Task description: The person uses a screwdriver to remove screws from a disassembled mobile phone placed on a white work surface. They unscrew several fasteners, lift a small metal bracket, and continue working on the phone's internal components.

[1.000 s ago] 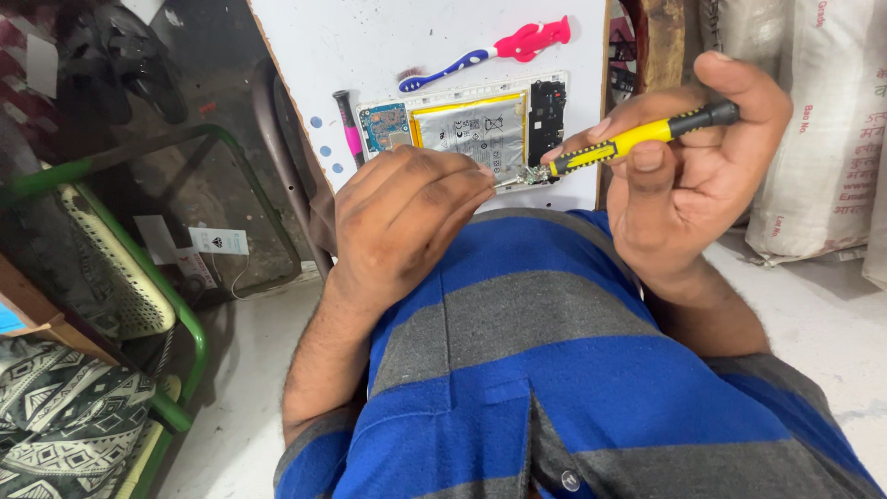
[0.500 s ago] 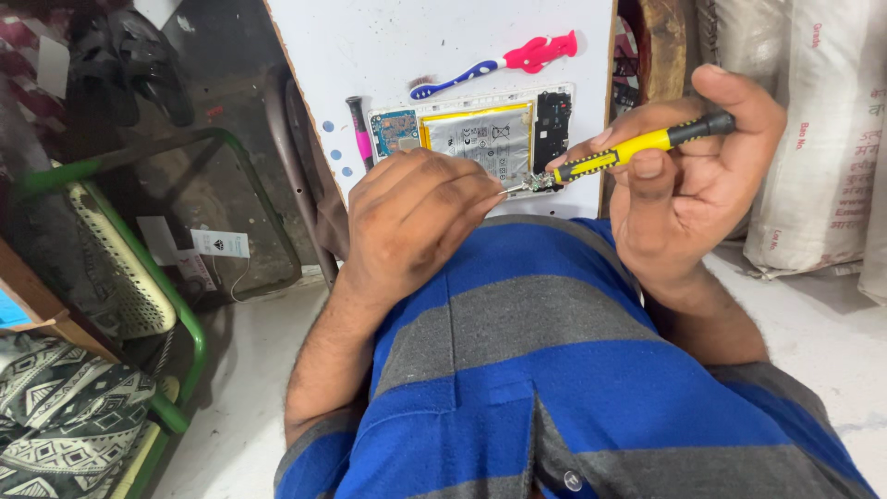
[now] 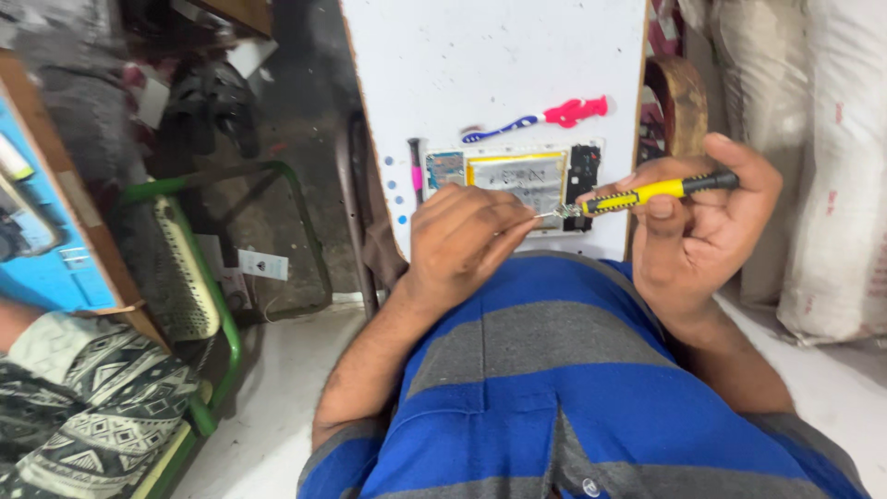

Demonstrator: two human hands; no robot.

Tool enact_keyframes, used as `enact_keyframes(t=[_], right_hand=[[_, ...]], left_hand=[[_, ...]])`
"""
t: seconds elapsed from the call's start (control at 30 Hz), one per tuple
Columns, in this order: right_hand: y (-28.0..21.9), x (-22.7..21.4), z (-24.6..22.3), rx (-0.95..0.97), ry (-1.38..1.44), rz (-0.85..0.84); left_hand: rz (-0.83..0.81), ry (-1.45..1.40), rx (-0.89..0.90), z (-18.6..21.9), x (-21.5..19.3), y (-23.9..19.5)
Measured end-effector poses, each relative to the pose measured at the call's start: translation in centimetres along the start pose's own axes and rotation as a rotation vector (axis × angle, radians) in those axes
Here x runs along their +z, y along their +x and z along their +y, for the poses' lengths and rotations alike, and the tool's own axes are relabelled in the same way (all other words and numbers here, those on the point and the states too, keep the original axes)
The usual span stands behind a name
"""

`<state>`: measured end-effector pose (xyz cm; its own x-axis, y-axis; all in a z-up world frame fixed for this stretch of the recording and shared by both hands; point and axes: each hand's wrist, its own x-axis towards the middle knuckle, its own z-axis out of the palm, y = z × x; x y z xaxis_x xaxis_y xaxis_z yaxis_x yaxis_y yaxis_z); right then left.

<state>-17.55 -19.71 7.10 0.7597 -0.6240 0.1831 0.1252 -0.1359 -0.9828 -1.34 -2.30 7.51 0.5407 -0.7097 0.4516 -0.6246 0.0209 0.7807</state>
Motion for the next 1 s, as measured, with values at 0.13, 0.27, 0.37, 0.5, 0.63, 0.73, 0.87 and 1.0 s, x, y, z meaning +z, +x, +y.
enact_keyframes(t=[0.13, 0.27, 0.37, 0.5, 0.63, 0.73, 0.87, 1.0], right_hand=[[-1.3, -0.7, 0.7, 0.016, -0.025, 0.063], [-1.1, -1.8, 1.9, -0.071, -0.307, 0.043], [-1.2, -0.8, 2.7, -0.056, -0.209, -0.031], [-2.0, -1.5, 5.9, 0.043, 0.006, -0.079], [-1.6, -3.2, 9.1, -0.127, -0.074, -0.135], [0.0, -3.9, 9.9, -0.081, -0.191, -0.129], [1.2, -4.0, 8.3, -0.202, -0.548, -0.164], [1.0, -3.1, 7.7, -0.208, -0.663, -0.194]], left_hand=[[0.037, -0.032, -0.024, -0.9, 1.3, -1.8], [0.083, 0.005, 0.002, -1.5, 2.0, -1.8], [0.128, -0.002, -0.075, 0.0, 1.2, -1.6], [0.103, -0.008, -0.078, 0.0, 1.3, -2.5], [0.125, 0.021, -0.054, -0.2, 1.5, -3.0], [0.126, 0.008, -0.034, -0.2, 1.4, -3.1], [0.109, 0.032, -0.015, -0.4, 1.6, -3.3], [0.100, 0.036, 0.000, -0.6, 1.6, -3.6]])
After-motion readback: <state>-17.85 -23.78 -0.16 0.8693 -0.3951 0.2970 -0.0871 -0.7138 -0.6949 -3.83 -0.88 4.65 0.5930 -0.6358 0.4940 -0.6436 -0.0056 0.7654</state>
